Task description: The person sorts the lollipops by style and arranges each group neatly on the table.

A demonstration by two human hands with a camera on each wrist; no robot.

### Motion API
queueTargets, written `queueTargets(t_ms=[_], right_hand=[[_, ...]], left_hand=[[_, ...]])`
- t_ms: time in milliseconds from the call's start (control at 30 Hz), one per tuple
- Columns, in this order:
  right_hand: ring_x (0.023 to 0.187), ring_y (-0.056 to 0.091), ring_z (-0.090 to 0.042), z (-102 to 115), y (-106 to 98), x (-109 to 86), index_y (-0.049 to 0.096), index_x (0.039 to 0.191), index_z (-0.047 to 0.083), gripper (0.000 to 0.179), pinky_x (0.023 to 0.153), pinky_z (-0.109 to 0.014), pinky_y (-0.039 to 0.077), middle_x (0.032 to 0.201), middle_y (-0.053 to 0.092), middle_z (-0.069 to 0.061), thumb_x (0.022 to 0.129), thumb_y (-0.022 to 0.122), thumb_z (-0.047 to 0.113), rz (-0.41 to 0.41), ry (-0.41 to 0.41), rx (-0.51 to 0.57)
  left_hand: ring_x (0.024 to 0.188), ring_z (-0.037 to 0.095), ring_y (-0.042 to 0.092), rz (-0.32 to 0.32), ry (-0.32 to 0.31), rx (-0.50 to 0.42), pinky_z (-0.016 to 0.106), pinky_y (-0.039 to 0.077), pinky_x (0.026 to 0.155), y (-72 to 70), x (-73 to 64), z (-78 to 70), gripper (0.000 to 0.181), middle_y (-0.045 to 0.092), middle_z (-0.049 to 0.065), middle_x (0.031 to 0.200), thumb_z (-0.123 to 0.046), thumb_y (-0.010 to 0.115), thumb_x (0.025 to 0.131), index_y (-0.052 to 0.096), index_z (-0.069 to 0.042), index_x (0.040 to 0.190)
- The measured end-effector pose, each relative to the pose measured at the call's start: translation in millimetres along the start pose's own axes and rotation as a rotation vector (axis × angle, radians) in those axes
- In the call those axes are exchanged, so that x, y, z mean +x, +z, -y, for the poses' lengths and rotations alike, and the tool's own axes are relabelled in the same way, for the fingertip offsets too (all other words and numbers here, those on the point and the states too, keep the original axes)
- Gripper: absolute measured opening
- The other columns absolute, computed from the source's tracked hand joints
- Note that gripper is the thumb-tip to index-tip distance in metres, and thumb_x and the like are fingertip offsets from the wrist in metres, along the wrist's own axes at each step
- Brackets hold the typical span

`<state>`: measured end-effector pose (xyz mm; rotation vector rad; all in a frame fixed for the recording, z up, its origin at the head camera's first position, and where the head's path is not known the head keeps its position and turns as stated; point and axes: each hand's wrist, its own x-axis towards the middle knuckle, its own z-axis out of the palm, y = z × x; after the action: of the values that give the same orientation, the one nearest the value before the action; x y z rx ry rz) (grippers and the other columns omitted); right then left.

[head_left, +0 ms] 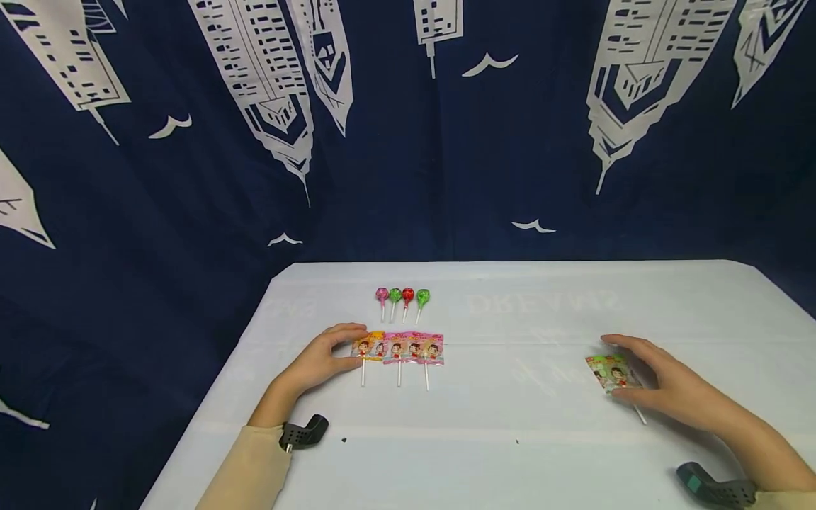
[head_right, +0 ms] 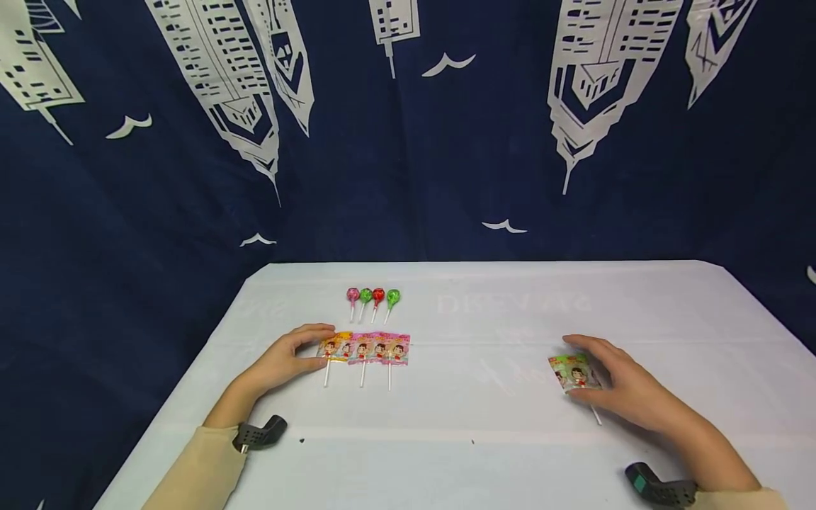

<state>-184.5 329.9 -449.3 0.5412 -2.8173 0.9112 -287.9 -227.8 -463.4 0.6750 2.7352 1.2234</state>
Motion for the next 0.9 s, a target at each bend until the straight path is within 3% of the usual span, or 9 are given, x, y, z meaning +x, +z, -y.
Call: queueTargets(t_ms=[100,167,267,433,533,600,667,767,900], right_hand=[[0.148,0.020,-0.003,-1.9,2.4,-0.9,0.035,0.153,0.018,0.083,0.116,-0.010,0.010,0.152,0.040,-0.023,0.084,0.080,0.027,0.026,0.046,0.004],[0.143,0.031,-0.031,-2.5,5.0,-1.2,0.038,0.152,0.017,0.082,0.122,-0.030,0.015,0.151,0.043,-0.022,0.083,0.081,0.026,0.019,0.056,0.001],[0.128,0.039,-0.047,-3.1,7.2,-1.8,0.042,0.149,0.015,0.080,0.113,-0.057,0.024,0.145,0.048,-0.021,0.080,0.083,0.024,0.001,0.046,-0.010],[0.126,0.041,-0.042,-7.3,8.3,-2.8,0.050,0.142,0.017,0.071,0.105,-0.065,0.030,0.138,0.053,-0.016,0.080,0.083,0.024,-0.032,0.023,-0.038],[0.129,0.039,-0.012,-10.8,11.2,-4.0,0.056,0.138,0.021,0.065,0.117,-0.030,0.024,0.135,0.055,-0.003,0.079,0.084,0.023,-0.082,-0.008,-0.067],[0.123,0.033,0.008,-12.2,13.1,-4.7,0.058,0.135,0.024,0.063,0.109,-0.020,0.024,0.134,0.055,0.005,0.079,0.084,0.023,-0.110,-0.020,-0.078],[0.119,0.024,0.019,-13.2,14.0,-4.7,0.058,0.135,0.025,0.062,0.108,-0.030,0.028,0.133,0.055,0.008,0.079,0.085,0.022,-0.121,-0.023,-0.067],[0.117,0.023,0.019,-13.5,13.8,-4.5,0.058,0.136,0.026,0.063,0.095,-0.053,0.034,0.132,0.055,0.007,0.079,0.084,0.023,-0.119,-0.001,-0.061],[0.116,0.024,0.019,-13.3,13.8,-4.0,0.058,0.136,0.027,0.064,0.092,-0.051,0.035,0.131,0.054,0.014,0.078,0.085,0.025,-0.120,0.012,-0.075]], left_hand=[[0.145,0.033,0.040,-0.007,-0.002,0.009,0.057,0.030,0.119,-0.1,-1.1,0.4,0.051,0.053,0.006,0.148,-0.012,0.077,0.085,0.064,-0.015,0.134],[0.145,0.033,0.040,-0.007,0.004,0.008,0.057,0.030,0.119,-0.1,-1.1,0.7,0.050,0.053,0.007,0.148,-0.012,0.077,0.085,0.064,-0.014,0.134],[0.145,0.033,0.040,0.000,0.013,0.009,0.058,0.030,0.119,0.3,-0.5,1.2,0.050,0.053,0.007,0.148,-0.013,0.077,0.086,0.064,-0.015,0.134],[0.145,0.033,0.040,0.000,0.008,0.006,0.057,0.030,0.119,0.6,0.1,0.1,0.050,0.053,0.007,0.148,-0.013,0.077,0.086,0.064,-0.014,0.134],[0.145,0.032,0.040,-0.002,0.003,0.011,0.056,0.030,0.120,0.5,0.3,-0.5,0.050,0.053,0.006,0.148,-0.013,0.077,0.085,0.064,-0.015,0.133],[0.145,0.032,0.040,-0.002,0.002,0.010,0.056,0.030,0.120,0.3,0.2,-0.5,0.050,0.053,0.006,0.148,-0.012,0.077,0.085,0.064,-0.015,0.133],[0.145,0.031,0.039,-0.002,0.000,0.004,0.056,0.030,0.120,-0.1,0.2,-0.9,0.050,0.053,0.005,0.148,-0.012,0.077,0.085,0.064,-0.015,0.133],[0.146,0.031,0.039,-0.001,-0.001,-0.008,0.056,0.029,0.120,-0.5,0.1,-1.6,0.050,0.053,0.005,0.148,-0.012,0.077,0.086,0.064,-0.016,0.134],[0.146,0.031,0.039,0.001,-0.009,-0.014,0.056,0.030,0.120,-0.4,-0.2,-2.2,0.050,0.053,0.005,0.149,-0.013,0.077,0.086,0.064,-0.016,0.134]])
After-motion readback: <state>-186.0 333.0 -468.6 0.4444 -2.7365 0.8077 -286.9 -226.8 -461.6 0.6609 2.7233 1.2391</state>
